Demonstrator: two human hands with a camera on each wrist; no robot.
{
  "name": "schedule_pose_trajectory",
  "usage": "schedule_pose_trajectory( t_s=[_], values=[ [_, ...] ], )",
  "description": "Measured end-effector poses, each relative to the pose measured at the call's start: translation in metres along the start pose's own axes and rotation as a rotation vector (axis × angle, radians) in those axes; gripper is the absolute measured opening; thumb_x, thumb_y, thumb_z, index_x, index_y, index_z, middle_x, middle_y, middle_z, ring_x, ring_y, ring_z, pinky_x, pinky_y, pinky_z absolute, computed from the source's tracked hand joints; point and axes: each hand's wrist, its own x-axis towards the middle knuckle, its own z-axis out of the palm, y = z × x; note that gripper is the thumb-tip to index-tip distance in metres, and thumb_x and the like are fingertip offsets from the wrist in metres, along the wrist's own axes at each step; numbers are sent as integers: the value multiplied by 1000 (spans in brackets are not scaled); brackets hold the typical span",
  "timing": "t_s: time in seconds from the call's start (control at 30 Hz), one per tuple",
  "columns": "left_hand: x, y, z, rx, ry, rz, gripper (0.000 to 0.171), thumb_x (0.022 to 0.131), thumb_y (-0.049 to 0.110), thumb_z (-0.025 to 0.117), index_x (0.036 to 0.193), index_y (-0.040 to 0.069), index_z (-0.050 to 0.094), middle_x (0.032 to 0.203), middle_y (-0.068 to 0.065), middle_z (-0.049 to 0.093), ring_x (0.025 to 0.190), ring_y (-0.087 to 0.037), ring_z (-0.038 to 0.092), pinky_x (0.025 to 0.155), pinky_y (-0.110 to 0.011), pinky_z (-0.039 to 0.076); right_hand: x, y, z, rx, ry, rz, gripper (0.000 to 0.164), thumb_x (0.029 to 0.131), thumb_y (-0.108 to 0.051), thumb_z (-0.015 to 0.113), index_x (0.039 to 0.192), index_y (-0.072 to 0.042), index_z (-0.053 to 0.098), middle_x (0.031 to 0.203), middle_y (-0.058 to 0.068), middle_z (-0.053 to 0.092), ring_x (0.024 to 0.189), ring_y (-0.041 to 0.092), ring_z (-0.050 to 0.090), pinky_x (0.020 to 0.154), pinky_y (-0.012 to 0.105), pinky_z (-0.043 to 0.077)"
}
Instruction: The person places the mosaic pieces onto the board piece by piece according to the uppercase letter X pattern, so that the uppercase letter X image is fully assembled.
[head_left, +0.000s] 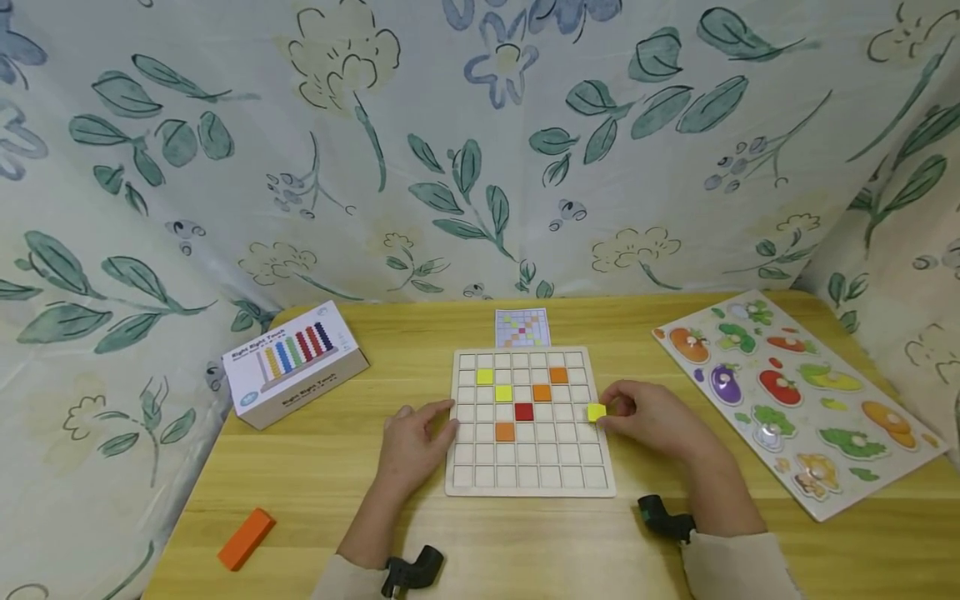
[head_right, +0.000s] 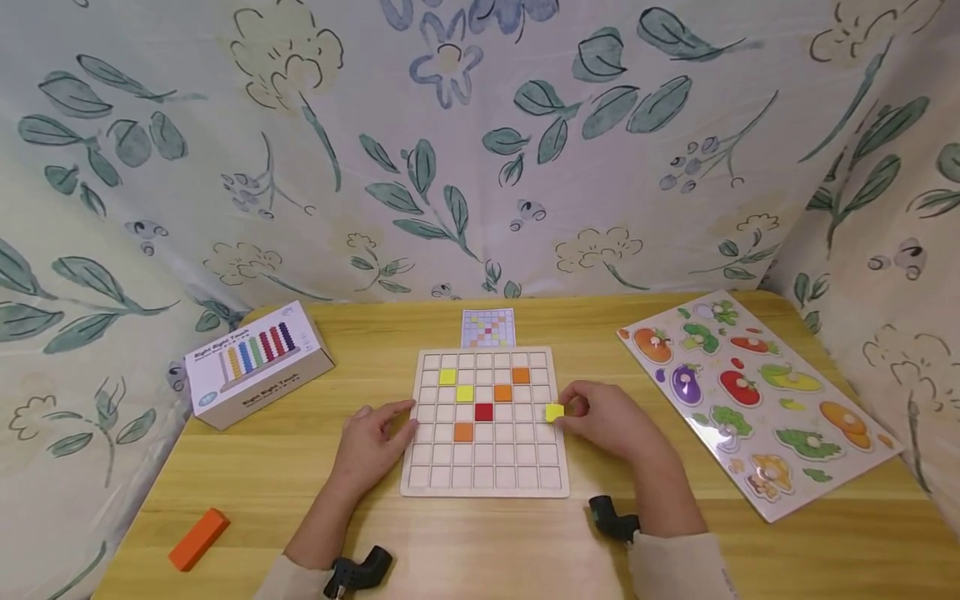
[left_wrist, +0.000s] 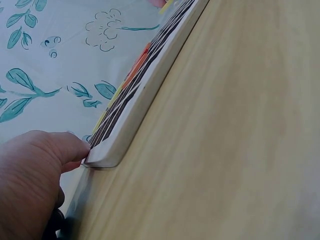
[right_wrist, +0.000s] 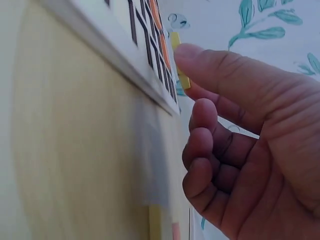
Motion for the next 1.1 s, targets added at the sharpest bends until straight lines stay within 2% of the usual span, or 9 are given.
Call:
schedule_pose_trajectory(
  t_s=[0.47,0.77,1.1],
  values=[
    [0,2,-1,3,-20,-27,32,91,37,75,121,28,76,56,8,43,63,-12,36,72,-30,27,2,-39,28,-34,-93,-34,21,86,-25,82,101,-17,69,78,0,56,73,16,52,65,28,41],
    [0,3,-3,-2,-36,-38,33,91,38,75,122,27,76,57,7,44,64,-13,36,73,-31,27,2,-53,42,-81,-85,-55,19,85,-24,83,97,-19,69,73,-1,54,69,15,51,64,28,39],
    [1,3,-2,-3,-41,-39,33,91,38,75,122,27,76,57,7,44,64,-13,36,73,-30,27,3,-57,49,-119,-42,-68,22,86,-25,82,103,-17,70,72,-1,53,68,15,50,62,28,38]
  ],
)
